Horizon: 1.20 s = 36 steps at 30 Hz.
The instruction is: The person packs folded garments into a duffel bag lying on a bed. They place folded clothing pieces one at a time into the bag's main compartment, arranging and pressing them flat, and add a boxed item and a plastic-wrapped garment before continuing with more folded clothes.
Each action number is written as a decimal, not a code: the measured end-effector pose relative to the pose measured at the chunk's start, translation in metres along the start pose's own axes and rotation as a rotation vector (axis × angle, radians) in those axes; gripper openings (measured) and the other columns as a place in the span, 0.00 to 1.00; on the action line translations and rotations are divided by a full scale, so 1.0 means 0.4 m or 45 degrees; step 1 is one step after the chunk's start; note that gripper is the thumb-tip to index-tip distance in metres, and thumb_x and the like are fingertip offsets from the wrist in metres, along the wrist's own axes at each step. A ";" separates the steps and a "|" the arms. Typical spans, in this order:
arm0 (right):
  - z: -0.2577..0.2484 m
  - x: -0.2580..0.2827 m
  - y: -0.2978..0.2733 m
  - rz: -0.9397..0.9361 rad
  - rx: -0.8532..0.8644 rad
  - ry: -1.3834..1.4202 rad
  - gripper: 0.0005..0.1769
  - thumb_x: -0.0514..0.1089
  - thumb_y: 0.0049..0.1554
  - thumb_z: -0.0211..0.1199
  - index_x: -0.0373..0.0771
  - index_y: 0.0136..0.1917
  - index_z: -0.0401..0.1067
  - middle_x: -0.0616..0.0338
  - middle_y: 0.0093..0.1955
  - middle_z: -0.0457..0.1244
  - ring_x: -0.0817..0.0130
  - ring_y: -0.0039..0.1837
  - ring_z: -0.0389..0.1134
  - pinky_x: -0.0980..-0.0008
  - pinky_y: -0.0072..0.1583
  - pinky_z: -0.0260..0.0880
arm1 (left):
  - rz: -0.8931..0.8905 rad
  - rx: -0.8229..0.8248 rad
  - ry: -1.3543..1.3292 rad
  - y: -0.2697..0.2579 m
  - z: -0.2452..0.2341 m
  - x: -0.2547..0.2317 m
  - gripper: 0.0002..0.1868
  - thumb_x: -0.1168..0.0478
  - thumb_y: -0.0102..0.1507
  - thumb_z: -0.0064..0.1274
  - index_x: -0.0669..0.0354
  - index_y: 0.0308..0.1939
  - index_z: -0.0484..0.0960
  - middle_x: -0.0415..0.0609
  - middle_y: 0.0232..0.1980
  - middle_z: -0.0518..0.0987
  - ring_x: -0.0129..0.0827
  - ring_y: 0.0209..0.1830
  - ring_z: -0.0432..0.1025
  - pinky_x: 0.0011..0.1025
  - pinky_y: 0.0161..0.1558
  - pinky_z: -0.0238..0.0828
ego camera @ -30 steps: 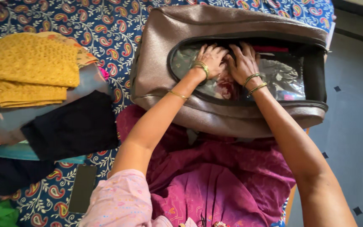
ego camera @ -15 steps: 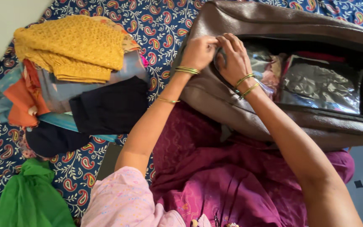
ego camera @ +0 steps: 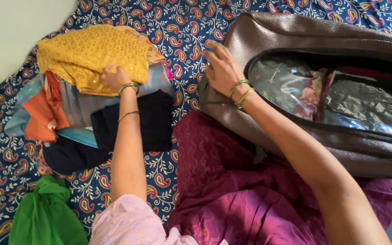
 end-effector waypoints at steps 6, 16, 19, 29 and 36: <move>0.089 0.065 0.074 -0.093 0.028 -0.037 0.25 0.38 0.56 0.62 0.34 0.67 0.70 0.43 0.69 0.60 0.45 0.71 0.61 0.52 0.72 0.61 | -0.041 0.167 -0.034 0.104 0.071 0.016 0.20 0.58 0.55 0.61 0.49 0.53 0.84 0.57 0.55 0.79 0.54 0.58 0.69 0.48 0.61 0.66; 0.300 0.068 0.161 0.262 0.424 0.570 0.22 0.46 0.62 0.57 0.40 0.68 0.69 0.50 0.62 0.69 0.58 0.60 0.73 0.61 0.63 0.72 | 0.173 0.321 -0.318 0.027 -0.020 -0.222 0.55 0.65 0.56 0.66 0.57 0.81 0.49 0.77 0.79 0.44 0.67 0.80 0.47 0.45 0.76 0.52; 0.382 0.087 0.190 0.383 0.561 0.724 0.28 0.46 0.61 0.58 0.43 0.74 0.63 0.48 0.61 0.69 0.56 0.62 0.72 0.60 0.63 0.72 | 0.240 0.465 -0.454 -0.048 -0.071 -0.307 0.54 0.66 0.60 0.65 0.57 0.83 0.48 0.72 0.82 0.46 0.63 0.83 0.46 0.45 0.79 0.48; 0.368 0.170 0.275 0.082 0.237 0.333 0.35 0.41 0.46 0.71 0.37 0.65 0.63 0.40 0.56 0.63 0.42 0.60 0.67 0.55 0.58 0.70 | -0.430 0.962 -1.678 -0.171 -0.223 -0.486 0.43 0.72 0.62 0.52 0.59 0.81 0.53 0.64 0.73 0.63 0.44 0.66 0.63 0.39 0.65 0.62; 0.492 0.092 0.402 -0.092 0.240 -0.056 0.14 0.48 0.52 0.68 0.35 0.40 0.71 0.47 0.40 0.67 0.47 0.46 0.71 0.50 0.52 0.69 | 0.419 0.861 -1.056 -0.178 -0.461 -0.666 0.26 0.73 0.65 0.50 0.68 0.69 0.70 0.51 0.71 0.61 0.32 0.66 0.57 0.32 0.66 0.57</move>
Point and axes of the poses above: each hand's wrist, its own y-axis towards the middle knuckle, its own z-axis out of the palm, x = y × z, the point moved 9 cm from there along y, towards the middle knuckle
